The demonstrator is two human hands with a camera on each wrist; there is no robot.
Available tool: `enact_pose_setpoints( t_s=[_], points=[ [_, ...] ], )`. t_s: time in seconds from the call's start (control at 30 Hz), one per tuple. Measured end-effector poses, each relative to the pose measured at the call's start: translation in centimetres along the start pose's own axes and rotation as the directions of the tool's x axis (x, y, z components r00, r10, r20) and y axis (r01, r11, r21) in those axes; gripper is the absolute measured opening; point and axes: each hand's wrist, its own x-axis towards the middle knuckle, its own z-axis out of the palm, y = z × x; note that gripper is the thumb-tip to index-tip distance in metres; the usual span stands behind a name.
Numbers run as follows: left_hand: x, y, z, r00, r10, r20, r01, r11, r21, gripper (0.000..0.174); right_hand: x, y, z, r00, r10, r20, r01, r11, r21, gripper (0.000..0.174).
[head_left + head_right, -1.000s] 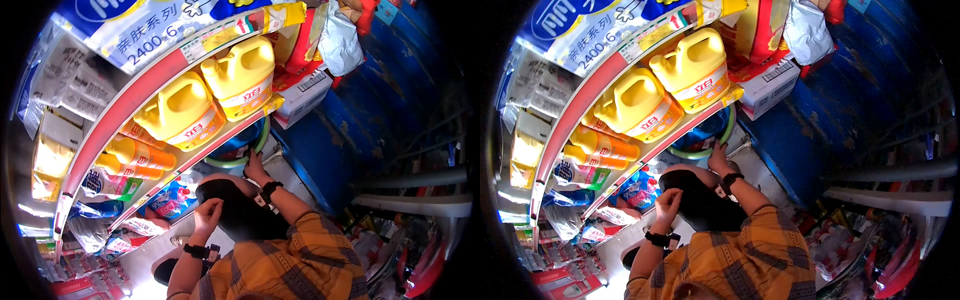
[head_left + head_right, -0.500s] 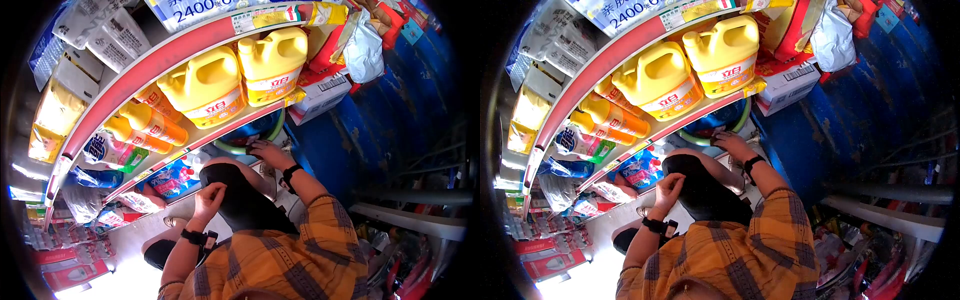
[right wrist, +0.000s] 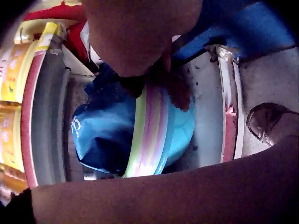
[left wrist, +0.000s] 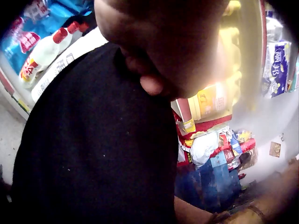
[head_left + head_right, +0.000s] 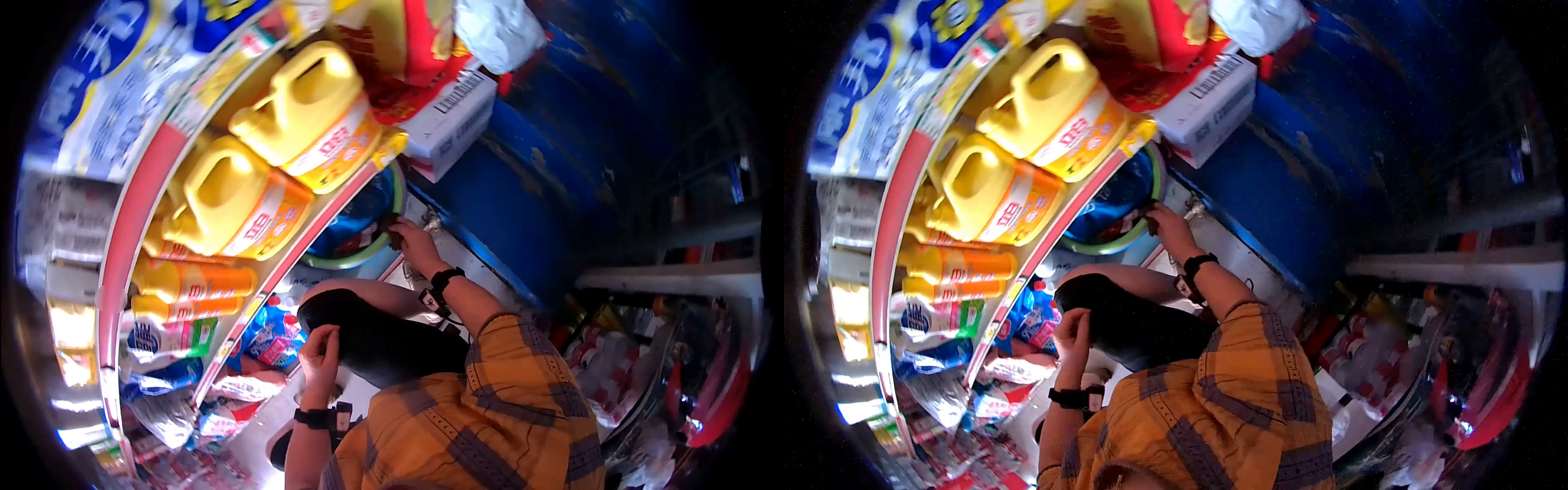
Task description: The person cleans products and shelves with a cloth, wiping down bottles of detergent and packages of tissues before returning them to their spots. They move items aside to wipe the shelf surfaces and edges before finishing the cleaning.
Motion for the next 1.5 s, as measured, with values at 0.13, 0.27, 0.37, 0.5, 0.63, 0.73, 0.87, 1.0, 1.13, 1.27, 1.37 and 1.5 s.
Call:
enact_pose_setpoints(
  t_s=[0.13, 0.27, 0.37, 0.5, 0.63, 0.73, 0.87, 1.0, 1.13, 1.27, 1.37, 1.5],
  points=[
    [0.3, -0.3, 0.5, 0.998, 0.064, 0.011, -0.065, 0.996, 0.065, 0.006, -0.3, 2.0, -1.3, 0.997, -0.076, -0.004, 0.075, 0.989, 0.125, 0.039],
    [0.4, -0.2, 0.7, 1.000, 0.013, 0.010, -0.014, 0.997, 0.070, 0.007, 0.7, 4.2, -1.5, 0.952, 0.279, 0.126, -0.290, 0.954, 0.080, 0.030],
    [0.5, 0.6, 1.0, 1.000, 0.015, 0.007, -0.016, 0.993, 0.117, 0.007, 1.7, 6.7, 0.4, 0.975, 0.220, -0.035, -0.221, 0.975, -0.025, 0.030],
    [0.9, 0.7, 1.1, 0.997, 0.067, 0.046, -0.075, 0.977, 0.201, 0.007, 1.6, 10.0, 3.7, 0.960, 0.107, 0.258, 0.046, 0.850, -0.524, 0.035],
    [1.5, 1.5, 1.8, 0.988, 0.140, 0.070, -0.154, 0.949, 0.275, 0.007, 2.1, 11.1, 6.4, 0.959, 0.149, 0.241, 0.074, 0.688, -0.722, 0.043],
    [1.6, 1.5, 1.6, 0.989, 0.106, 0.106, -0.136, 0.932, 0.337, 0.007, 3.7, 12.9, 7.9, 0.998, 0.029, 0.055, 0.018, 0.715, -0.699, 0.043],
    [1.9, 2.2, 2.3, 0.983, 0.122, 0.139, -0.164, 0.919, 0.359, 0.008, 7.3, 14.4, 8.5, 0.991, -0.130, -0.024, 0.064, 0.633, -0.771, 0.043],
    [2.1, 2.7, 2.2, 0.971, 0.151, 0.184, -0.218, 0.872, 0.437, 0.012, 10.8, 21.8, 17.4, 0.934, 0.295, -0.200, -0.347, 0.880, -0.324, 0.042],
    [2.4, 3.4, 2.2, 0.975, 0.126, 0.182, -0.189, 0.903, 0.387, 0.012, 10.9, 14.6, 11.0, 0.938, 0.302, 0.167, 0.066, 0.317, -0.946, 0.040],
    [2.1, 2.7, 1.9, 0.981, 0.089, 0.171, -0.144, 0.928, 0.344, 0.011, 9.2, 9.0, 4.7, 0.799, 0.476, 0.368, 0.180, 0.394, -0.901, 0.040],
    [2.3, 3.2, 2.4, 0.978, 0.121, 0.169, -0.170, 0.934, 0.315, 0.011, 5.3, 7.4, 2.2, 0.920, 0.257, 0.294, 0.210, 0.309, -0.928, 0.043],
    [2.3, 3.1, 3.1, 0.960, 0.250, 0.126, -0.277, 0.912, 0.302, 0.011, 0.8, 11.4, 6.7, 0.987, 0.040, 0.153, 0.134, 0.299, -0.945, 0.046]
  ],
)
